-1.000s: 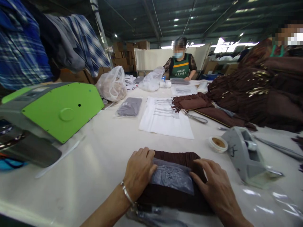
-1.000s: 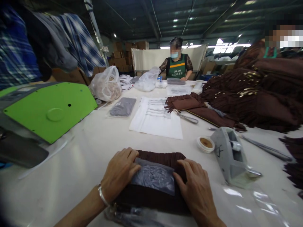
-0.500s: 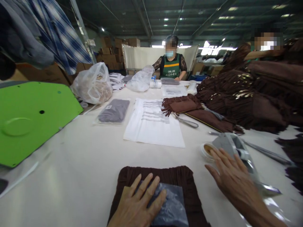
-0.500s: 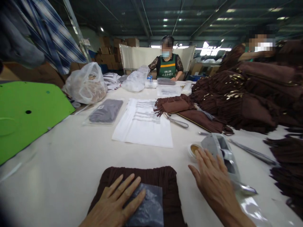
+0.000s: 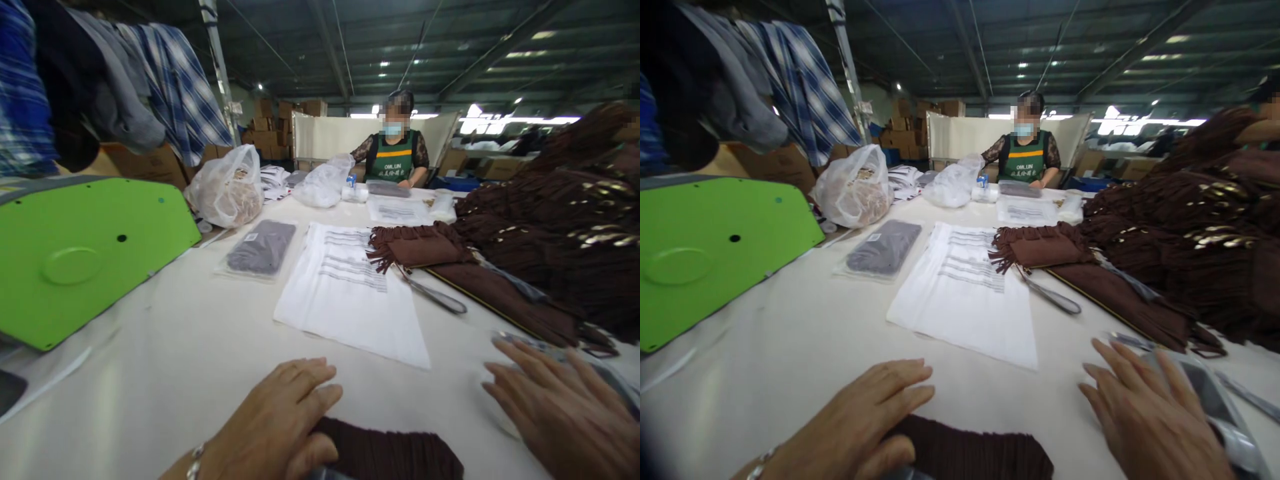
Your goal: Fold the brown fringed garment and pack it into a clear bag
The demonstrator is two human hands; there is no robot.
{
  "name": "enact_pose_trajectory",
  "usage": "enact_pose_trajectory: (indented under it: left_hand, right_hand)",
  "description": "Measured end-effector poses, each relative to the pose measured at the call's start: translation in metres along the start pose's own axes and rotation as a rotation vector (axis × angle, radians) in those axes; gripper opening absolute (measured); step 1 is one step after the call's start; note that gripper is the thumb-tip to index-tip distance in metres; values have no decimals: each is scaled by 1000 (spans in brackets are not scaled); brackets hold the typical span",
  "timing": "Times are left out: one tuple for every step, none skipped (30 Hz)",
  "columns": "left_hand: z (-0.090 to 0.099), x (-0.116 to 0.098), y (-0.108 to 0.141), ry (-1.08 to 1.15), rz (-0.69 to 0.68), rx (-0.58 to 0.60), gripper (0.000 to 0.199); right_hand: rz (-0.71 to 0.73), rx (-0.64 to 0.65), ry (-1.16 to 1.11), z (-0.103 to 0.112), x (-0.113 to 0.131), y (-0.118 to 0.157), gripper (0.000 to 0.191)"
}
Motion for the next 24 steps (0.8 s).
enact_pose_trajectory:
  left_hand:
    - [0, 4, -3, 40, 38, 8, 38]
    - [-1, 8, -6, 73, 66, 10, 34]
    - [-3, 10, -9, 104, 88, 12, 32]
    - [-6, 12, -11, 133, 108, 17, 32]
    - [-9, 13, -14, 160, 124, 21, 32]
    - [-11, 14, -15, 182, 133, 24, 33]
    - [-13, 16, -16, 198, 137, 26, 33]
    - [-14, 17, -17, 212, 138, 30, 33]
    - [-15, 18, -17, 220, 138, 32, 34]
    - [-16, 20, -17, 227, 140, 32, 34]
    - [-17, 22, -17, 232, 148, 29, 34]
    - [-18, 25, -16, 239, 157, 26, 35]
    - [-19, 28, -16, 246, 165, 21, 36]
    - [-21, 30, -15, 253, 169, 19, 37]
    - [-23, 33, -15, 259, 171, 21, 39]
    - [-24, 35, -16, 267, 171, 24, 39]
    - [-26, 38, -17, 274, 174, 25, 40]
    - [-27, 40, -18, 287, 183, 29, 39]
    - [-29, 42, -20, 303, 199, 38, 38]
    - [-30, 43, -22, 326, 216, 51, 36]
    - [-32, 44, -25, 350, 233, 64, 34]
    - [-34, 45, -28, 376, 241, 78, 32]
    - [-36, 44, -32, 401, 242, 90, 30]
    - [-37, 44, -37, 419, 237, 94, 29]
  right_hand:
    - [38, 18, -24, 0, 15, -16, 24]
    - [88, 25, -67, -3, 33, -33, 23]
    - [107, 60, -117, -11, 51, -49, 23]
    - [113, 120, -162, -21, 69, -65, 23]
    - [111, 189, -182, -33, 86, -79, 22]
    - [119, 252, -176, -46, 103, -90, 19]
    - [128, 319, -157, -58, 117, -98, 18]
    - [136, 376, -129, -69, 130, -102, 20]
    - [139, 424, -97, -78, 140, -104, 24]
    - [136, 461, -67, -85, 146, -104, 27]
    - [130, 486, -45, -89, 150, -103, 29]
    - [125, 504, -39, -92, 152, -101, 30]
    - [123, 520, -46, -94, 152, -100, 31]
    - [120, 531, -60, -95, 149, -100, 31]
    - [116, 540, -88, -96, 145, -101, 31]
    - [108, 546, -125, -96, 140, -102, 31]
    - [90, 548, -167, -97, 133, -104, 30]
    - [67, 546, -208, -97, 126, -107, 28]
    - [36, 541, -246, -97, 118, -109, 27]
    - [2, 535, -281, -97, 111, -112, 26]
    - [-34, 530, -311, -97, 104, -115, 25]
    - [-68, 524, -335, -97, 98, -117, 24]
    - [-99, 515, -352, -96, 94, -120, 23]
    - [-121, 504, -364, -95, 90, -122, 20]
Point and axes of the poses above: each hand's wrist, its own y-axis away from the middle knuckle, its own z-axis out of the back of the hand, x = y × z, the point moved 4 cm from there along -y, towards the middle knuckle, and after that the axes turned 5 degrees about -y, right-handed, at the moved point
